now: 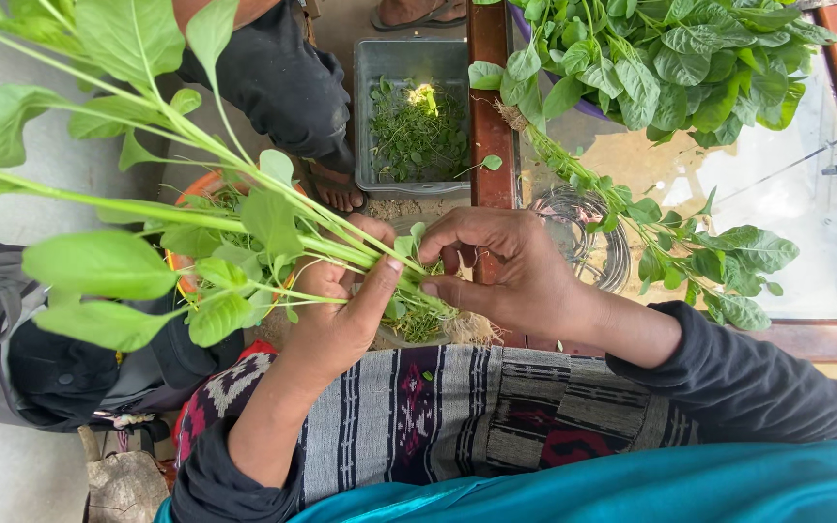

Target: The person sits on the floor and trims the roots and lower leaves of green leafy vegetables by hand. They hold a bunch of stems, pull off unwanted parts, and place the cleaned vegetables into a pile on a glass table.

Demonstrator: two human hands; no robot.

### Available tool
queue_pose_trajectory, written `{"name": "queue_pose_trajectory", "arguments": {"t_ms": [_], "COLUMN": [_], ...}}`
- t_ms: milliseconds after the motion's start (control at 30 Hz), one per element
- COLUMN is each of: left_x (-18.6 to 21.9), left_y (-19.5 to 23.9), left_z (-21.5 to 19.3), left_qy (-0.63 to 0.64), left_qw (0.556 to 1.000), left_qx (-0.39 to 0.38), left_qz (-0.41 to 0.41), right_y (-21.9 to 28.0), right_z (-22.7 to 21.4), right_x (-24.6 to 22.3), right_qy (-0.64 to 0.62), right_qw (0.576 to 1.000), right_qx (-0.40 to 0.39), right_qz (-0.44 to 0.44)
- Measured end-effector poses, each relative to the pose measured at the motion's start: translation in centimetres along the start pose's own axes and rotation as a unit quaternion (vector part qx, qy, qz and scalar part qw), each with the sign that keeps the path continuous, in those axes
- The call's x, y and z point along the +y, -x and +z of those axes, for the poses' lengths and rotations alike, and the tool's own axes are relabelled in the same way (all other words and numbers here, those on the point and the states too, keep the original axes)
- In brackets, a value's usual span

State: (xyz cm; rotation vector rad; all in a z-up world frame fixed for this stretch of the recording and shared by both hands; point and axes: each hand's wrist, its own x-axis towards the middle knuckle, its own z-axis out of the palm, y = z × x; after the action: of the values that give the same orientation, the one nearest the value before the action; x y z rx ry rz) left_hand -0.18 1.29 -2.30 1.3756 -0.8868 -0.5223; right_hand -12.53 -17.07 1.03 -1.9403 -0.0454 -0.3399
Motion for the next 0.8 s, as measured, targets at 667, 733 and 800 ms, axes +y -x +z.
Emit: {"name": "queue_pose_trajectory", "arguments": {"t_ms": [667,733,800], "left_x": [0.3,0.5,0.7], "left_y": [0.1,0.0,0.0], "left_z": [-0.4,-0.3,-0.4], "left_qy": [0.029,0.022,0.024], "left_qw": [0.998,0.999,0.998], "left_qx": [-0.001,-0.01,-0.016], "left_qz": [-0.046,-0.037,-0.049], "right_y": [0.1,0.2,0.5], "right_z": [-0.4,-0.1,-0.2], "right_x": [0.7,1.1,1.5], "right_qy": [-0.227,-0.232,-0.244], "right_qw": [0.955,0.961,0.964], "right_qx": [-0.053,-0.034,-0.026], "right_qz": [0.185,0.144,0.105]}}
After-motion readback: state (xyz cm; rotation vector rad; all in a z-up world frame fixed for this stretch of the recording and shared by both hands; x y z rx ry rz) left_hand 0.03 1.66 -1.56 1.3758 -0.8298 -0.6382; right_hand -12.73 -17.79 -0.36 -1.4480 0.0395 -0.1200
